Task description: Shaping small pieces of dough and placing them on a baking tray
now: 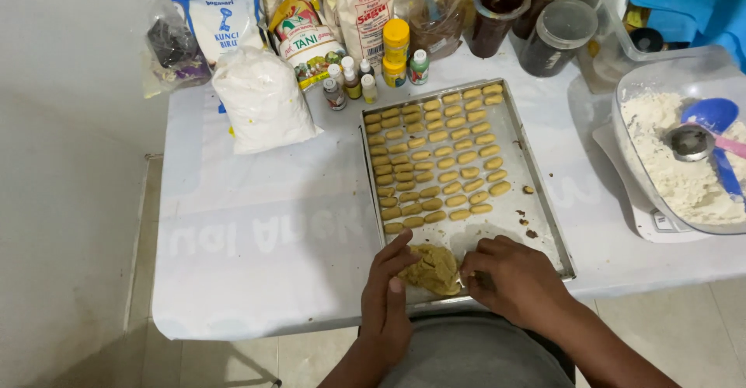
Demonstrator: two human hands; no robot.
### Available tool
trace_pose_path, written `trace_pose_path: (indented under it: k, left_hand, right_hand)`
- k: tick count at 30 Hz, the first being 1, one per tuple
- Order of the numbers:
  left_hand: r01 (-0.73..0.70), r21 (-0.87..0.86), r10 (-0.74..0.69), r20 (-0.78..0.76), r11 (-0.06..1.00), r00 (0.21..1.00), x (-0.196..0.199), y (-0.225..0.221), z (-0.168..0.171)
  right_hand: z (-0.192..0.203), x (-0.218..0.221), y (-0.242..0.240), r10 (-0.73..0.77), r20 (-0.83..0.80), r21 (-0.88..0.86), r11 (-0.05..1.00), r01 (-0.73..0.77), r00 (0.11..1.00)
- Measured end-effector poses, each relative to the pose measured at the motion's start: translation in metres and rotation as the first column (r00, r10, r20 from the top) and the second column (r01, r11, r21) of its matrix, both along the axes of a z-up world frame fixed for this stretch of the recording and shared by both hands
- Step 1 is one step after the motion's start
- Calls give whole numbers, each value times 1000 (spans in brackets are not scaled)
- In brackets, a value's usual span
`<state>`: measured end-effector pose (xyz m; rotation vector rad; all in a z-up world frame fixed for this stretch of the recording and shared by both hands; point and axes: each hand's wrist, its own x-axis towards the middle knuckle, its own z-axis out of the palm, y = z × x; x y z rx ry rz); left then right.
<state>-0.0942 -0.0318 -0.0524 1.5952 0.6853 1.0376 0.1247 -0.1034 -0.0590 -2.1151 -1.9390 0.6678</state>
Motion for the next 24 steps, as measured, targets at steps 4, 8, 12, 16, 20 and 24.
trace_pose_path:
  k: [4, 8, 12, 16, 20, 24]
  left_hand:
    - [-7, 30, 6, 6, 1000, 1000, 0, -2, 2]
    - [-17, 48, 17, 19, 999, 1000, 3, -2, 5]
    - [-10, 49, 8, 46, 999, 999, 10, -3, 5]
    - [6, 54, -7, 31, 999, 999, 13, -5, 6]
    - [0, 65, -3, 46, 998, 999, 15, -5, 8]
    - [-15, 80, 10, 67, 997, 998, 20, -1, 9]
  right_hand:
    - [1, 10, -5, 28, 14, 0, 1000, -28, 1000]
    - [6, 18, -11, 35, 104, -16, 999, -34, 994]
    - [13, 17, -14, 52, 68, -47, 998, -49, 996]
    - [3, 16, -15, 116, 42, 63, 991, -119, 992]
    - [-5, 17, -12, 163, 140, 60, 983, -173, 977]
    - [-15, 19, -12, 134, 237, 125, 978, -167, 962]
